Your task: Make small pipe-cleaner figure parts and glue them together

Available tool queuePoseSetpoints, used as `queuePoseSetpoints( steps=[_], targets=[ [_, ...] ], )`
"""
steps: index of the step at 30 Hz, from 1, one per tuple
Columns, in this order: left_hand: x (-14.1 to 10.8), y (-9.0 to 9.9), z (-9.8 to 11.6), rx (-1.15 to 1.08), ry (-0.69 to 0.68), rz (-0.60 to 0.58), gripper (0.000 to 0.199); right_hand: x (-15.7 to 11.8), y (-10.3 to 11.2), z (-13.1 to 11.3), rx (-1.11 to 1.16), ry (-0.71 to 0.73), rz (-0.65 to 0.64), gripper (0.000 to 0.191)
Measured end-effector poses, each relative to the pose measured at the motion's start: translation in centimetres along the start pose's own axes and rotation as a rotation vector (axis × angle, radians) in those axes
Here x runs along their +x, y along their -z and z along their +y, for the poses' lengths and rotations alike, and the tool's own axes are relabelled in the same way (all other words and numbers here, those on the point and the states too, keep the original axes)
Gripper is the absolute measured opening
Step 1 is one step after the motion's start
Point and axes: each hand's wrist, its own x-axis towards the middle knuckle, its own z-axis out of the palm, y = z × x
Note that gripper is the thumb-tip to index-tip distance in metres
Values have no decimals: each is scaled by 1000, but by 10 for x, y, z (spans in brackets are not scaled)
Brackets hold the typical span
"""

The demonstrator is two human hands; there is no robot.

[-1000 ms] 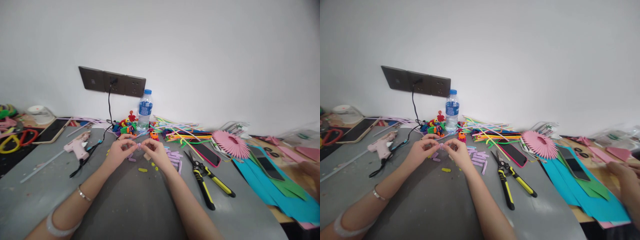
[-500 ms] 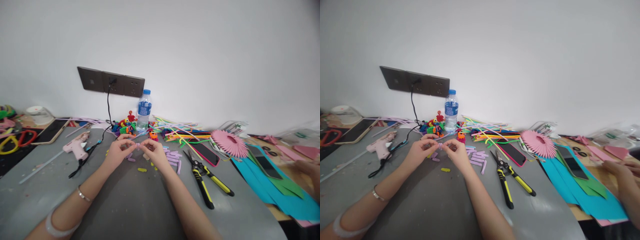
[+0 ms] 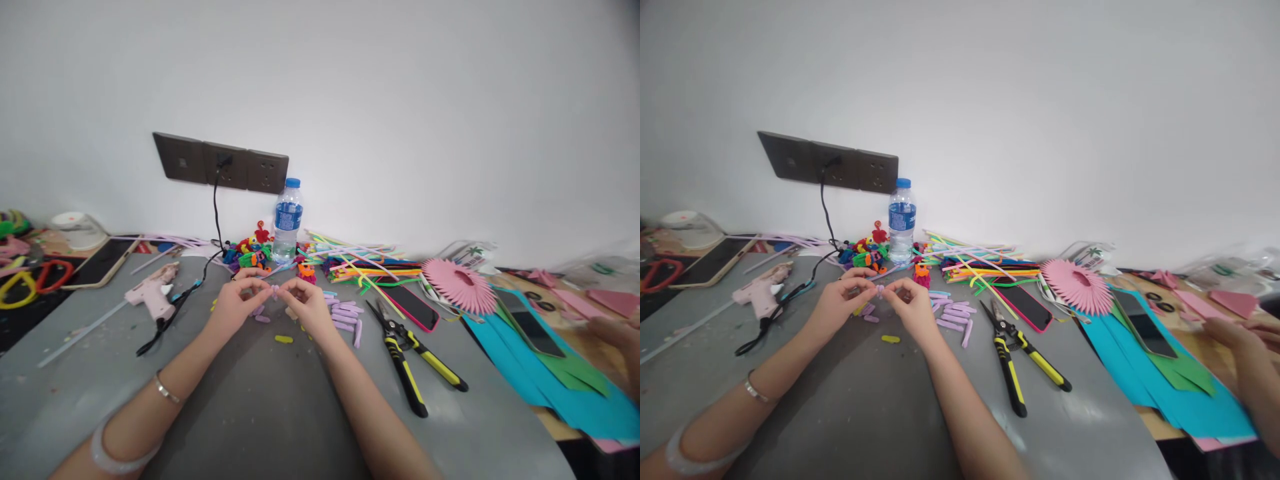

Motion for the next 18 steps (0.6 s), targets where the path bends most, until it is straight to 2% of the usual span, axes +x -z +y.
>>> queuePoseSetpoints(
  steps=[7, 18],
  targets=[
    [-1, -1, 2, 0, 8, -18, 23, 0, 1, -1, 1, -23, 8, 28],
    [-1, -2, 2, -9, 6, -18, 24, -1, 0, 2, -11, 22, 24, 29]
  ],
)
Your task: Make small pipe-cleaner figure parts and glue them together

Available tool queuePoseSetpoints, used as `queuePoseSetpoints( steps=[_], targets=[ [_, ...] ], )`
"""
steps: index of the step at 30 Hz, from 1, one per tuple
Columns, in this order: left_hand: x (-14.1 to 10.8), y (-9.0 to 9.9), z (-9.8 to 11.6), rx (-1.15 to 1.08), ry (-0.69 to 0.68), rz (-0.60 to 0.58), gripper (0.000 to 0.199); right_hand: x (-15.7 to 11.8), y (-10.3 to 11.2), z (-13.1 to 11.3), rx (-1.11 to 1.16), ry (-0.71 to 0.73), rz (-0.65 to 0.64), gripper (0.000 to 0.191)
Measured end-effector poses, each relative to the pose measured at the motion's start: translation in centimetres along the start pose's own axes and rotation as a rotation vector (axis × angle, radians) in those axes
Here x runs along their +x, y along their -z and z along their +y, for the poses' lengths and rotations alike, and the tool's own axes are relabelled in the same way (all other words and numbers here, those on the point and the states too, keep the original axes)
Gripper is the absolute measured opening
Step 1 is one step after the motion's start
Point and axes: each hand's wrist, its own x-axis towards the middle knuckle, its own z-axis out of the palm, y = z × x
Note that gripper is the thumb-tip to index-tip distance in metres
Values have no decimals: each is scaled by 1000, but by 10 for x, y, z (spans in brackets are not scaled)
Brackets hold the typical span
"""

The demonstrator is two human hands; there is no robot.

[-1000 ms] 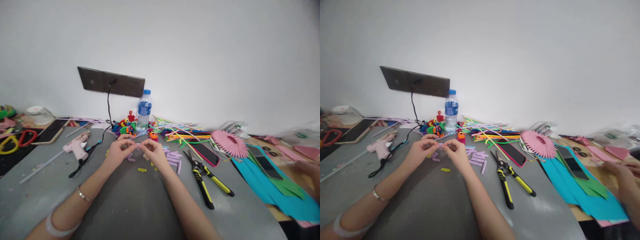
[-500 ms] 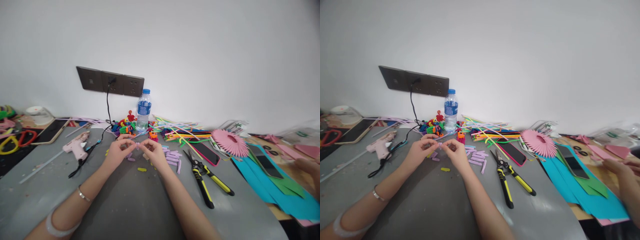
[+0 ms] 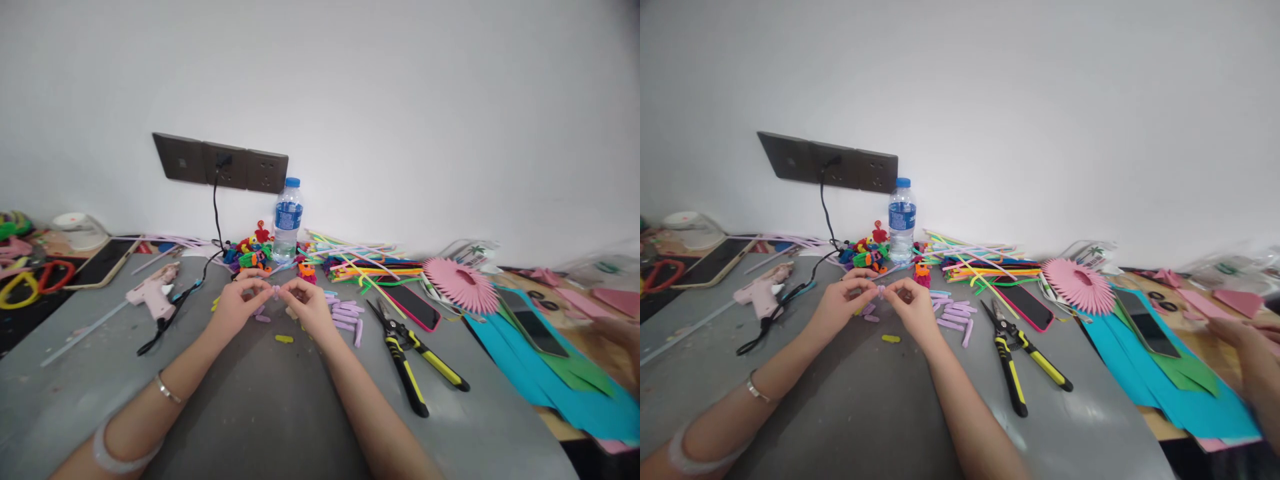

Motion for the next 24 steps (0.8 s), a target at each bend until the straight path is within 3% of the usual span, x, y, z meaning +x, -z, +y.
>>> queuePoseSetpoints(
  steps=[24],
  targets=[
    [0, 1, 3, 30, 1, 21, 23, -2, -2, -4, -41, 27, 29, 25]
  ],
)
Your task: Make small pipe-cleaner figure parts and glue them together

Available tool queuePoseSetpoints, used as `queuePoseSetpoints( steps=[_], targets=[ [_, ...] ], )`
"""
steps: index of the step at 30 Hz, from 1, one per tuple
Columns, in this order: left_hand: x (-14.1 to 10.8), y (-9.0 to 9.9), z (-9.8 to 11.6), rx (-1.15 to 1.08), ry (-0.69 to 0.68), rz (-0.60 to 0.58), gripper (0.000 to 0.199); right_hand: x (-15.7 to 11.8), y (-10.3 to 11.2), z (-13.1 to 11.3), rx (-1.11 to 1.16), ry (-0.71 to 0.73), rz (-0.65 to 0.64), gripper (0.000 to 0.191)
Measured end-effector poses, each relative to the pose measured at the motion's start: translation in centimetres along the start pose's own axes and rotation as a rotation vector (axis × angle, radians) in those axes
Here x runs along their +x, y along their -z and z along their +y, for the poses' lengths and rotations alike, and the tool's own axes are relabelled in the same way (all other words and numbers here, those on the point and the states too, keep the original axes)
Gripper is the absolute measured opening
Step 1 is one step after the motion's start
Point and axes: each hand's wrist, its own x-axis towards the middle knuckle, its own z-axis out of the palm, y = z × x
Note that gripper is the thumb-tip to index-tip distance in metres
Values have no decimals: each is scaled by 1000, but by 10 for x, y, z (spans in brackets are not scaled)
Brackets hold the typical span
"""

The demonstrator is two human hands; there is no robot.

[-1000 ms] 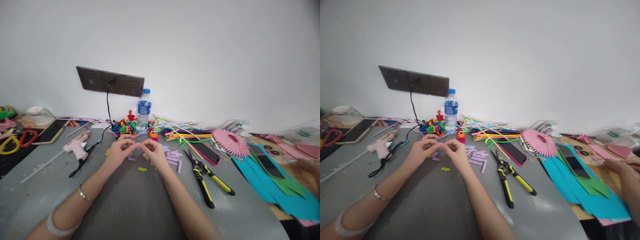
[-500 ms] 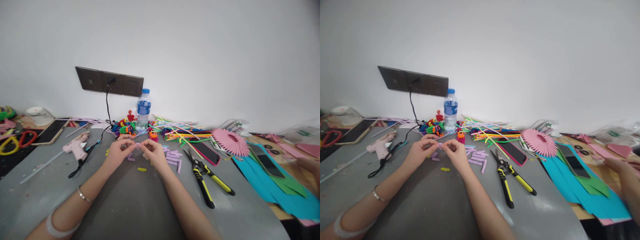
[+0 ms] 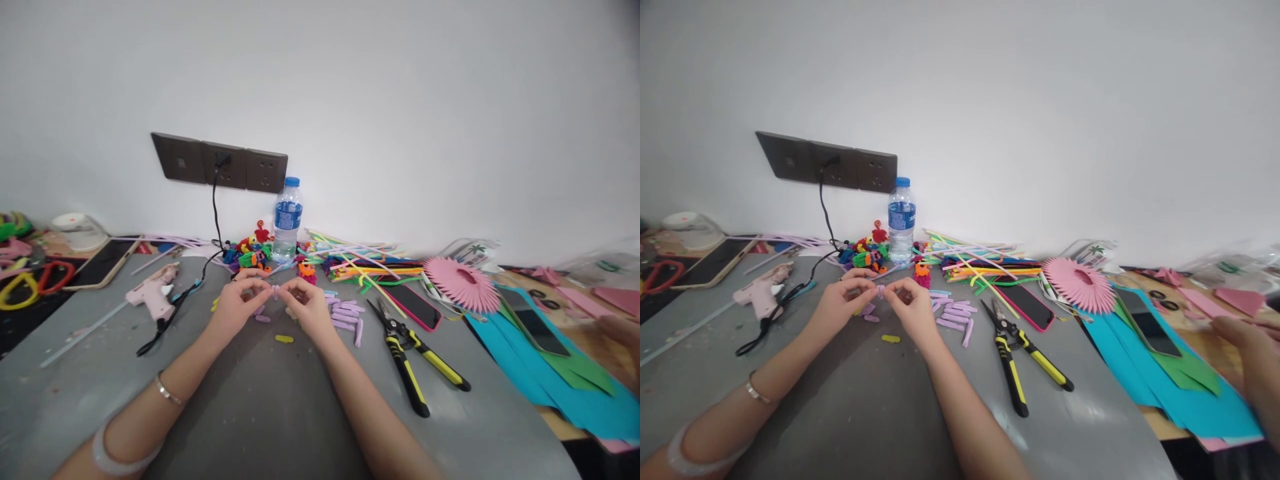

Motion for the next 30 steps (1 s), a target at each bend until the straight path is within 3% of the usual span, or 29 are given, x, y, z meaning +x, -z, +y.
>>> queuePoseSetpoints(
  steps=[30],
  targets=[
    [1, 1, 2, 30, -3, -18, 23, -2, -1, -2, -45, 44, 2, 23]
  ],
)
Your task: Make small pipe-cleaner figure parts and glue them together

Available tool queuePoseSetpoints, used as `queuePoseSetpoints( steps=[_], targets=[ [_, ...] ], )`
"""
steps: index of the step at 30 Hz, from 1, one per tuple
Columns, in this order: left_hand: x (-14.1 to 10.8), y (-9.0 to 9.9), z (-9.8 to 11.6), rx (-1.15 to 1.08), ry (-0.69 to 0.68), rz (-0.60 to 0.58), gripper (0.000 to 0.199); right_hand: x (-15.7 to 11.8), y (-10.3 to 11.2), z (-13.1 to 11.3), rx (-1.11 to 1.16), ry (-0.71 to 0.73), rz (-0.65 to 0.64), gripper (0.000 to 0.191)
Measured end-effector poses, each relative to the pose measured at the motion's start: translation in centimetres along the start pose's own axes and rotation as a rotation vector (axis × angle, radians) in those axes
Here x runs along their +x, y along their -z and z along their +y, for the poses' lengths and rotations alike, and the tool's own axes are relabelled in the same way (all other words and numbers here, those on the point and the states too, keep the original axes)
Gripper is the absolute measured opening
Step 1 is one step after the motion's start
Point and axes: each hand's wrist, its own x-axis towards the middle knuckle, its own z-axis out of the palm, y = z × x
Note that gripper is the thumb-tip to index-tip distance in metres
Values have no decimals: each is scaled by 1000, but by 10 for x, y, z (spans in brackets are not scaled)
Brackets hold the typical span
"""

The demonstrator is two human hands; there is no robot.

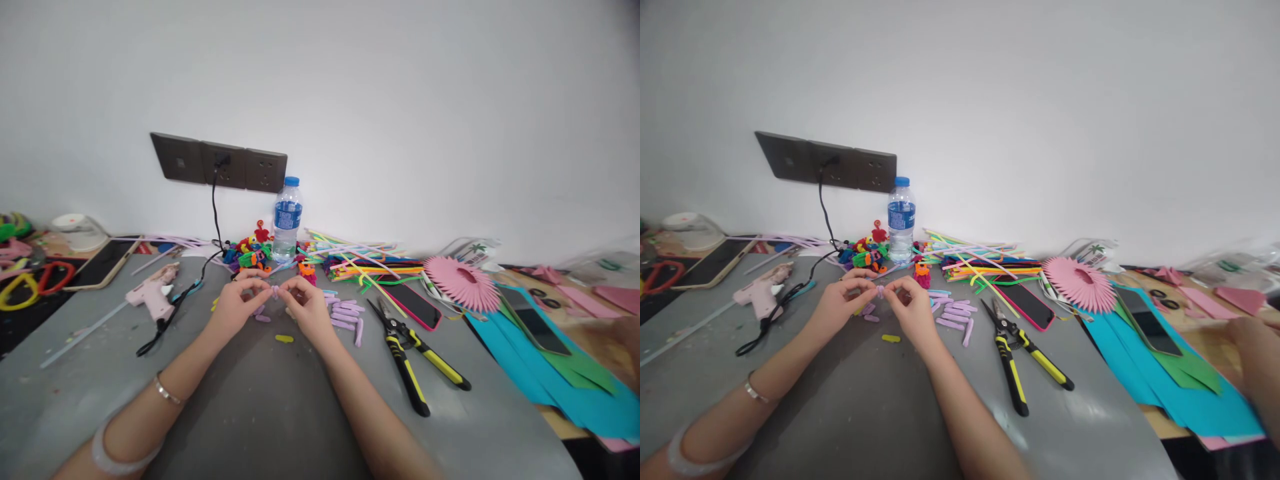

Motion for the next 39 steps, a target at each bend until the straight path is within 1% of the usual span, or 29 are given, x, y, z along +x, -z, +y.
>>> queuePoseSetpoints(
  steps=[6, 14, 21, 30, 39],
  targets=[
    [-1, -1, 1, -32, 11, 3, 24, 0, 0, 0, 30, -17, -6, 24],
    [1, 2, 0, -39, 3, 55, 20, 2, 1, 5, 65, -31, 10, 28],
    [0, -1, -3, -41, 15, 15, 21, 2, 1, 6, 62, -13, 2, 25],
    [0, 0, 1, -15, 1, 4, 21, 1, 1, 4, 55, -26, -13, 24],
    [0, 0, -1, 22, -3, -3, 21, 1, 0, 4, 36, -23, -17, 23]
  ],
)
